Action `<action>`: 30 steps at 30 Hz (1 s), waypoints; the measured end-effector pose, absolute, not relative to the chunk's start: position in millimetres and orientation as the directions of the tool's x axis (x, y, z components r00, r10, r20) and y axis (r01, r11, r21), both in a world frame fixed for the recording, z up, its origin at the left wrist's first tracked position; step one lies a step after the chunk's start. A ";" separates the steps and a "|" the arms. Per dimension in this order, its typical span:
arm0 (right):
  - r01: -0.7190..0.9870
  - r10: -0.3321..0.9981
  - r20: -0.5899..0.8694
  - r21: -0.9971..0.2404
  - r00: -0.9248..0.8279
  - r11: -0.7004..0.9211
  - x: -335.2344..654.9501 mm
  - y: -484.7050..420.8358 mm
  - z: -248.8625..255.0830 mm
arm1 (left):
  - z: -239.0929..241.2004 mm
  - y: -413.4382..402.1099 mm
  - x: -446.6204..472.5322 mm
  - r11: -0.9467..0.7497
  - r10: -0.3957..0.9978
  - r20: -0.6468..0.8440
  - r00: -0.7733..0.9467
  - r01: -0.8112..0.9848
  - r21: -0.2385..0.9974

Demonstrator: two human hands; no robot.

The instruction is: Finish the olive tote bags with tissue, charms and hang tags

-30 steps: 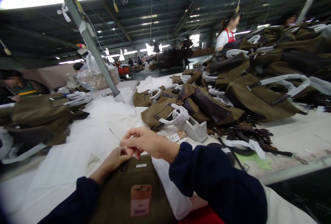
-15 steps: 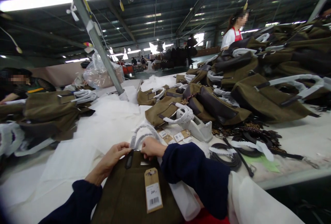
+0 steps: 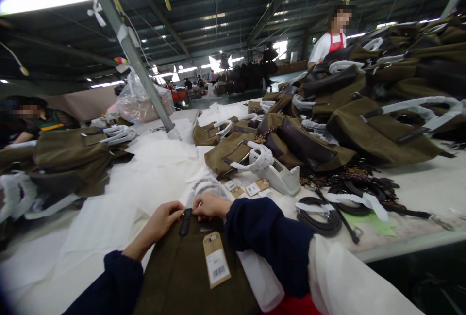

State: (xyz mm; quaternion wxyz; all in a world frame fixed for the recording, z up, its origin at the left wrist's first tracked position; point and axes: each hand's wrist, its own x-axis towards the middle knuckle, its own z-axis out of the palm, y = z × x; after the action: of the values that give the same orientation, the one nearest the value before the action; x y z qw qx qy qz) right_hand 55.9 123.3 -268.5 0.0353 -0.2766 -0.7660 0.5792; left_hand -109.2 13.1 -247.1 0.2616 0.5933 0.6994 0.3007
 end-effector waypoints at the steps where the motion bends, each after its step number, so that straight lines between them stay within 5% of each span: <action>1: 0.382 0.459 -0.262 -0.904 -0.849 0.191 56.5 124.1 -268.0 | -243.0 10.7 -107.4 0.107 0.984 0.027 -0.178 0.697 0.709; 7: 0.310 0.379 -0.208 -0.923 -0.902 0.230 68.7 123.5 -257.1 | -220.7 -8.9 -91.4 0.048 0.967 0.163 -0.194 0.772 0.634; 21: 0.112 0.396 -0.096 -0.994 -0.913 0.018 64.4 116.3 -263.3 | -229.8 -7.7 -77.8 0.065 0.973 0.110 -0.204 0.695 0.716; 30: 0.148 0.390 -0.179 -0.983 -0.903 -0.107 66.8 113.8 -269.9 | -237.5 -32.6 -69.7 0.164 0.934 0.111 -0.339 0.684 0.711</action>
State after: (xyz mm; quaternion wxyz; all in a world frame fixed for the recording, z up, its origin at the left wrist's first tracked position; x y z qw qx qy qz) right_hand 66.8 113.8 -269.9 0.0844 -0.2030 -0.6627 0.7158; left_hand -69.7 -32.6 -237.5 0.1803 0.5457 0.7411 0.3469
